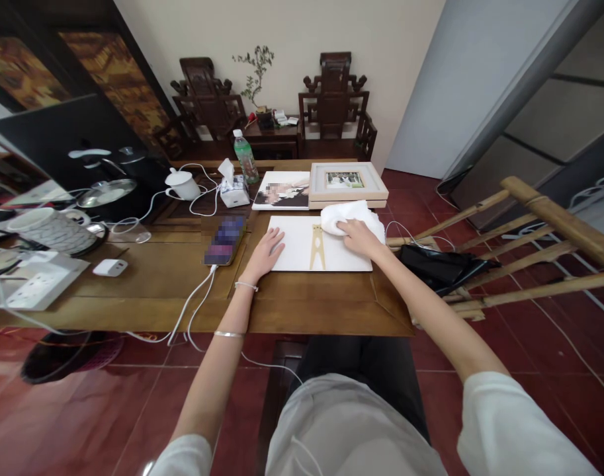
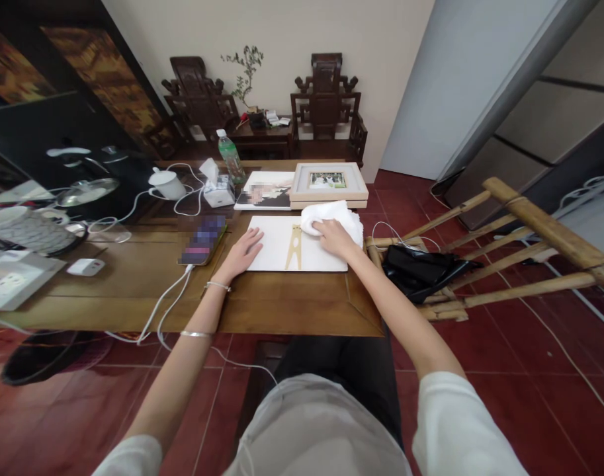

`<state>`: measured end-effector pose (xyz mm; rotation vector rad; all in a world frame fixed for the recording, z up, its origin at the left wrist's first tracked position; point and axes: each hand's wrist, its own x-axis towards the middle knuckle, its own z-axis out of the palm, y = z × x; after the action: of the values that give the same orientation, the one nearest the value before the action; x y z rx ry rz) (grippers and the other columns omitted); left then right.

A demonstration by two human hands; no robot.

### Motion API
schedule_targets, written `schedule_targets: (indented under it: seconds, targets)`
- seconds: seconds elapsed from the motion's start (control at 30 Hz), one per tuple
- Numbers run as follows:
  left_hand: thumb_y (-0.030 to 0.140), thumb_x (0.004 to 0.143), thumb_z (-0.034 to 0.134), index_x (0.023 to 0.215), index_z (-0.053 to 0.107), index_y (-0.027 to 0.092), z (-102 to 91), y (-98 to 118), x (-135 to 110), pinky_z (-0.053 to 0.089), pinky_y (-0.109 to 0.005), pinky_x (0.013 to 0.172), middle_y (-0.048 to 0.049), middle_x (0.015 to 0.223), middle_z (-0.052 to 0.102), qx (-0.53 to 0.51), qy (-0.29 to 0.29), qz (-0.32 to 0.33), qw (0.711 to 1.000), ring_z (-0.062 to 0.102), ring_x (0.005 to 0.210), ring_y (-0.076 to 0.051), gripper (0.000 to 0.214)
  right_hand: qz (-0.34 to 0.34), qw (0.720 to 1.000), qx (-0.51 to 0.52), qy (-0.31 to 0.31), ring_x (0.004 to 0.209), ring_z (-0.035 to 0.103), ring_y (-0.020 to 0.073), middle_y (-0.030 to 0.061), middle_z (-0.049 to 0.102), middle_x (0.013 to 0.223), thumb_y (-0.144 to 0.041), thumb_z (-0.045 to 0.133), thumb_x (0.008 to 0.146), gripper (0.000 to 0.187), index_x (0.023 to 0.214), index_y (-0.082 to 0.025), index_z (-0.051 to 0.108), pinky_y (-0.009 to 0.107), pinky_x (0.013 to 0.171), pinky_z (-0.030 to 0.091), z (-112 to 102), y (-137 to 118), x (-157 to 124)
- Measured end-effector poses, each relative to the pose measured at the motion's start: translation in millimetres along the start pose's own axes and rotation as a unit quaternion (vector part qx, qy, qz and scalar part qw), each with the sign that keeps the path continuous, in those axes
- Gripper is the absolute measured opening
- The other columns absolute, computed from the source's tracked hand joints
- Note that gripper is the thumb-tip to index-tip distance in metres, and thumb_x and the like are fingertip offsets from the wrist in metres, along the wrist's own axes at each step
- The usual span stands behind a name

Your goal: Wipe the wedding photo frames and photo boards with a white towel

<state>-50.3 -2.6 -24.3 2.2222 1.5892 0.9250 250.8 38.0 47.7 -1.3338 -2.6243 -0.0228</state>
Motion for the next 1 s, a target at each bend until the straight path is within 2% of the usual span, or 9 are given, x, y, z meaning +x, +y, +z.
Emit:
schedule_targets:
  seconds: [0.1, 0.27, 0.37, 0.47, 0.57, 0.67, 0.77, 0.87, 1.0]
  targets:
    - [0.041, 0.092, 0.04, 0.129, 0.054, 0.013, 0.0, 1, 0, 0.025, -0.045, 0.114, -0.0124, 0.144, 0.044, -0.002, -0.002, -0.003, 1.0, 0.031, 0.138, -0.026, 0.049, -0.024, 1.0, -0.001, 0.011, 0.096, 0.056, 0.0283, 0.0162, 0.065, 0.098, -0.001, 0.04, 0.067, 0.041, 0.099, -0.012, 0.063, 0.037, 0.085, 0.038, 3, -12, -20]
    - [0.041, 0.092, 0.04, 0.129, 0.054, 0.014, -0.4, 4, 0, 0.024, -0.046, 0.114, -0.011, 0.144, 0.043, -0.002, -0.006, -0.011, 1.0, 0.031, 0.138, -0.026, 0.048, -0.065, 0.998, 0.017, 0.003, 0.123, 0.046, 0.0282, 0.0202, 0.059, 0.119, 0.001, 0.04, 0.068, 0.042, 0.1, -0.012, 0.063, 0.047, 0.104, 0.029, 0, -43, -79]
    - [0.041, 0.091, 0.04, 0.13, 0.054, 0.014, -0.6, 5, 0, 0.024, -0.046, 0.114, -0.0116, 0.144, 0.043, -0.003, -0.005, -0.012, 1.0, 0.031, 0.138, -0.026, 0.049, -0.088, 0.995, 0.044, -0.008, 0.125, 0.045, 0.0268, 0.0188, 0.058, 0.12, 0.002, 0.039, 0.068, 0.04, 0.096, -0.013, 0.064, 0.047, 0.105, 0.029, -8, -57, -109]
    - [0.041, 0.092, 0.04, 0.13, 0.053, 0.012, -0.7, 5, 0, 0.024, -0.045, 0.114, -0.0128, 0.145, 0.042, -0.003, -0.005, -0.009, 1.0, 0.03, 0.139, -0.026, 0.05, -0.104, 0.991, 0.069, -0.039, 0.114, 0.052, 0.0252, 0.0157, 0.063, 0.108, 0.002, 0.039, 0.066, 0.039, 0.092, -0.015, 0.063, 0.044, 0.101, 0.034, -18, -58, -118]
    - [0.041, 0.092, 0.039, 0.131, 0.053, 0.013, -0.4, 4, 0, 0.023, -0.046, 0.114, -0.0129, 0.145, 0.041, -0.003, -0.006, -0.007, 1.0, 0.029, 0.139, -0.026, 0.05, -0.08, 0.992, 0.071, -0.061, 0.091, 0.057, 0.0243, 0.012, 0.063, 0.092, 0.0, 0.038, 0.068, 0.037, 0.091, -0.016, 0.061, 0.039, 0.088, 0.041, -22, -46, -101]
    - [0.041, 0.093, 0.038, 0.13, 0.053, 0.012, 1.0, 1, 0, 0.023, -0.047, 0.114, -0.0137, 0.145, 0.041, 0.001, -0.006, -0.001, 1.0, 0.029, 0.139, -0.026, 0.05, -0.029, 0.995, 0.081, -0.051, 0.087, 0.055, 0.025, 0.012, 0.062, 0.093, -0.002, 0.039, 0.069, 0.04, 0.101, -0.014, 0.06, 0.035, 0.079, 0.042, -18, -34, -64]
    - [0.037, 0.093, 0.034, 0.13, 0.053, 0.012, 2.8, -2, 1, 0.024, -0.047, 0.114, -0.0119, 0.145, 0.042, 0.005, -0.001, 0.004, 1.0, 0.03, 0.139, -0.025, 0.048, 0.012, 0.994, 0.104, -0.023, 0.092, 0.055, 0.026, 0.0135, 0.061, 0.1, -0.001, 0.038, 0.07, 0.045, 0.109, -0.013, 0.056, 0.035, 0.079, 0.042, -10, -35, -20]
    - [0.033, 0.093, 0.032, 0.13, 0.053, 0.016, 3.6, -4, 1, 0.024, -0.047, 0.114, -0.0088, 0.145, 0.043, 0.003, 0.0, 0.006, 1.0, 0.03, 0.139, -0.024, 0.046, 0.013, 0.994, 0.105, -0.017, 0.103, 0.053, 0.0282, 0.0164, 0.06, 0.11, -0.001, 0.038, 0.073, 0.045, 0.113, -0.012, 0.055, 0.041, 0.087, 0.041, 1, -48, 13]
    - [0.028, 0.092, 0.032, 0.131, 0.053, 0.015, 3.2, -2, 2, 0.024, -0.047, 0.115, -0.0092, 0.145, 0.042, 0.004, -0.007, 0.003, 1.0, 0.029, 0.139, -0.024, 0.046, -0.038, 0.997, 0.054, -0.04, 0.133, 0.03, 0.0331, 0.0193, 0.053, 0.128, 0.006, 0.037, 0.071, 0.052, 0.116, -0.013, 0.055, 0.059, 0.1, 0.028, 10, -74, 14]
